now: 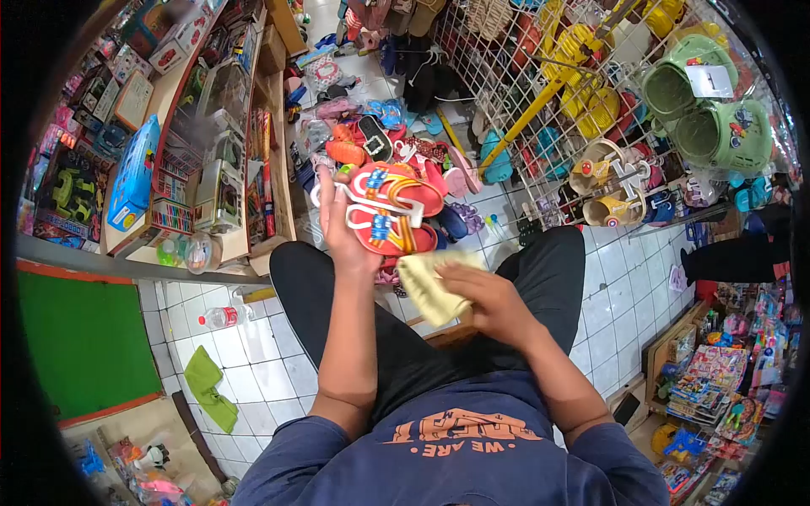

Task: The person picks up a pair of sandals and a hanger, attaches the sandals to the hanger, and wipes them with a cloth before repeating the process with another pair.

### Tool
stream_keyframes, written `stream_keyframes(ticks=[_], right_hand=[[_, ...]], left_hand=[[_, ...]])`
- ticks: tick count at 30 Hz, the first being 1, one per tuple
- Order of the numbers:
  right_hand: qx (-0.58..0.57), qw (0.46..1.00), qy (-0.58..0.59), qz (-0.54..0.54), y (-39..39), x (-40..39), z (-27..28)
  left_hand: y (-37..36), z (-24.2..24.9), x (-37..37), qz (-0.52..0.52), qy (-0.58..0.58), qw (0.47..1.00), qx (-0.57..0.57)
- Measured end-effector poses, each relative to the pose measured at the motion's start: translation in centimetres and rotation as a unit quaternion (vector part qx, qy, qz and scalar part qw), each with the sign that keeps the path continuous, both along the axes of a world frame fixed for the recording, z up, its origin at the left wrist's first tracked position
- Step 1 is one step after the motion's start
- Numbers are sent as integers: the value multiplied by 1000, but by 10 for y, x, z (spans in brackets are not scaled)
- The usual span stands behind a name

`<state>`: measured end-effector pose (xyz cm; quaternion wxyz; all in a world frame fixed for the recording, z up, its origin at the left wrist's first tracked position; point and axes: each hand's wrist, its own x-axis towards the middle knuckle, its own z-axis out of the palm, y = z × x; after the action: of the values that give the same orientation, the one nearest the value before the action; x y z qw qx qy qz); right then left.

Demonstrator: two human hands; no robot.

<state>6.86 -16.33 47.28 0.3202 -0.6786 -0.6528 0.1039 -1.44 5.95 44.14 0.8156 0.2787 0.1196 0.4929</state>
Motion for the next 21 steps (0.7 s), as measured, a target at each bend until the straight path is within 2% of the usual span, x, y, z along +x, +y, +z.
stream_keyframes(ticks=[1,2,3,5,7,9,11,13,15,17,19,21], right_hand=[[-49,988,127,-67,-14,5,-12],[-96,954,250,-132,-25,10,-19],[-15,953,244,-177,-29,14,-17],[129,927,216,-277,-34,18,-10],[196,904,140,-354,-29,17,17],[207,944,20,-256,-14,33,26],[167,963,-89,-190,25,27,51],[68,993,-45,-85,45,19,32],[83,993,-11,-78,50,16,6],[93,993,25,-67,50,10,-4],[74,995,41,-59,43,-1,-10],[73,994,46,-73,32,-6,-19]], left_hand=[[4,4,-2,11,32,998,52],[5,9,-5,3,35,997,66],[6,9,-4,4,33,997,67],[4,8,-4,-31,56,985,161],[-7,13,-5,-129,71,971,189],[-13,5,4,-163,91,945,269],[-27,2,7,-151,144,952,223],[-39,12,14,-121,41,988,83],[-25,-2,10,-45,42,998,-5],[-13,-9,5,-14,63,996,-62],[-16,6,2,-22,53,998,-34],[-10,1,0,-5,72,997,1]])
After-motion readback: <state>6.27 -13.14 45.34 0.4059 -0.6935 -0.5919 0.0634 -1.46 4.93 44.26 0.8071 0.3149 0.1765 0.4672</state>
